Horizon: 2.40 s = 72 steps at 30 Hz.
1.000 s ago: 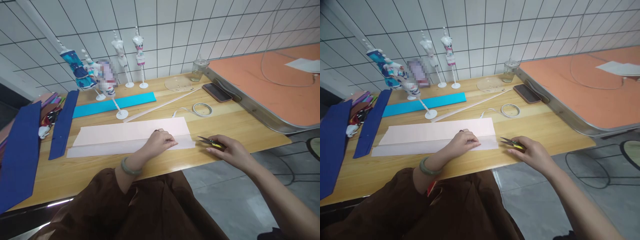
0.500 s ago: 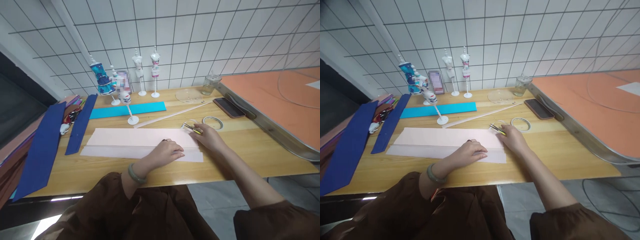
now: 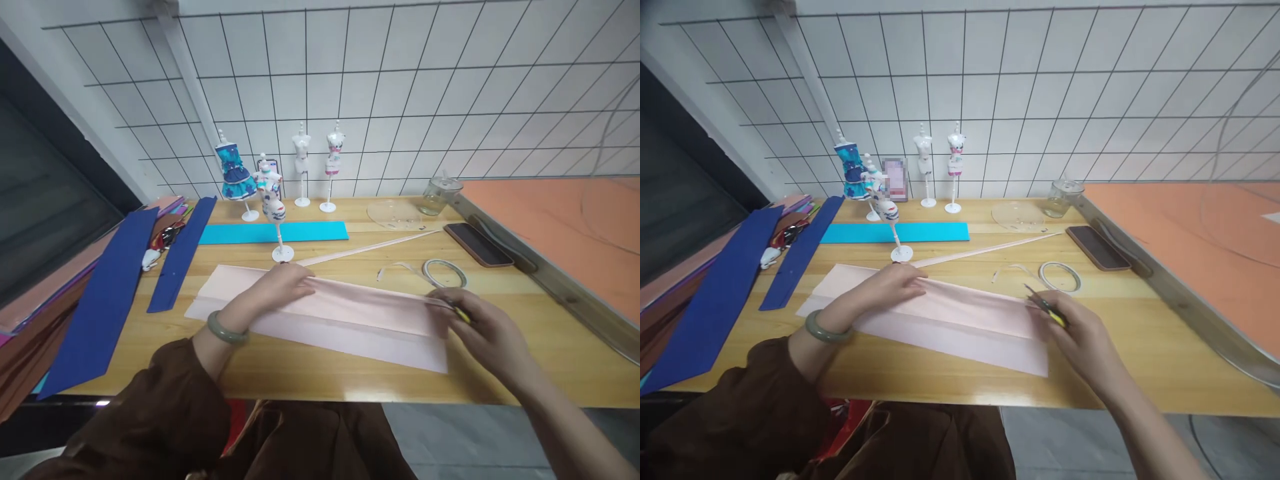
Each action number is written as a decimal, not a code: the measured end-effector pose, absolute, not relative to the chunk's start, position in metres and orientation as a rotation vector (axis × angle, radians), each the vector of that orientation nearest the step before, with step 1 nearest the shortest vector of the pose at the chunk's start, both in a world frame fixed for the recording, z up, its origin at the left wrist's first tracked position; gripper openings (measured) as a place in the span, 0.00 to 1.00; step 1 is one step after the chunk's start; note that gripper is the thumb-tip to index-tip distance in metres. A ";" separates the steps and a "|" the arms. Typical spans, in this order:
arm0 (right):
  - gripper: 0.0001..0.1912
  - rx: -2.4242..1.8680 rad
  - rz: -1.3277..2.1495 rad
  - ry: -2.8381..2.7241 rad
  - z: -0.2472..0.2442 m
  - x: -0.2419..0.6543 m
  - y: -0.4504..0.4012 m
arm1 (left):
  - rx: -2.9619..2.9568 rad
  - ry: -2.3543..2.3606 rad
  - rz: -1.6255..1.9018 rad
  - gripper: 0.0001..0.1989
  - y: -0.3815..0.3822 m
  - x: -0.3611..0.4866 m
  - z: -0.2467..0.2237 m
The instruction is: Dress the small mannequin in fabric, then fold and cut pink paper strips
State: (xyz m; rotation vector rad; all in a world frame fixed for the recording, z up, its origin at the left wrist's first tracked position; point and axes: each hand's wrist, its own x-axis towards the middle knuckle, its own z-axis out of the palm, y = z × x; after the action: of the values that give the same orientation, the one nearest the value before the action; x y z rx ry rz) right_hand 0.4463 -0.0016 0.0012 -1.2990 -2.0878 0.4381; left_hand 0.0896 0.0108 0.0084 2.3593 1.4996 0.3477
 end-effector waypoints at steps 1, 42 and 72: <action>0.11 -1.371 0.403 -2.057 0.008 0.452 -0.005 | 2.304 1.508 0.296 0.14 0.011 0.081 0.012; 0.17 -1.668 0.924 -1.620 0.006 0.392 0.030 | 0.364 0.994 0.909 0.13 0.007 0.178 -0.019; 0.19 -1.487 1.332 -1.156 -0.028 0.403 -0.064 | 0.822 0.905 0.497 0.16 0.006 0.223 -0.011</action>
State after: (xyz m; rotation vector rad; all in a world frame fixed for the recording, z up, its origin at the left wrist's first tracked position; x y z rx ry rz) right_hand 0.4033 -0.0640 -0.0277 -1.4867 -1.1560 1.3323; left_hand 0.2233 0.0061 -0.0107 0.8217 0.9049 0.4974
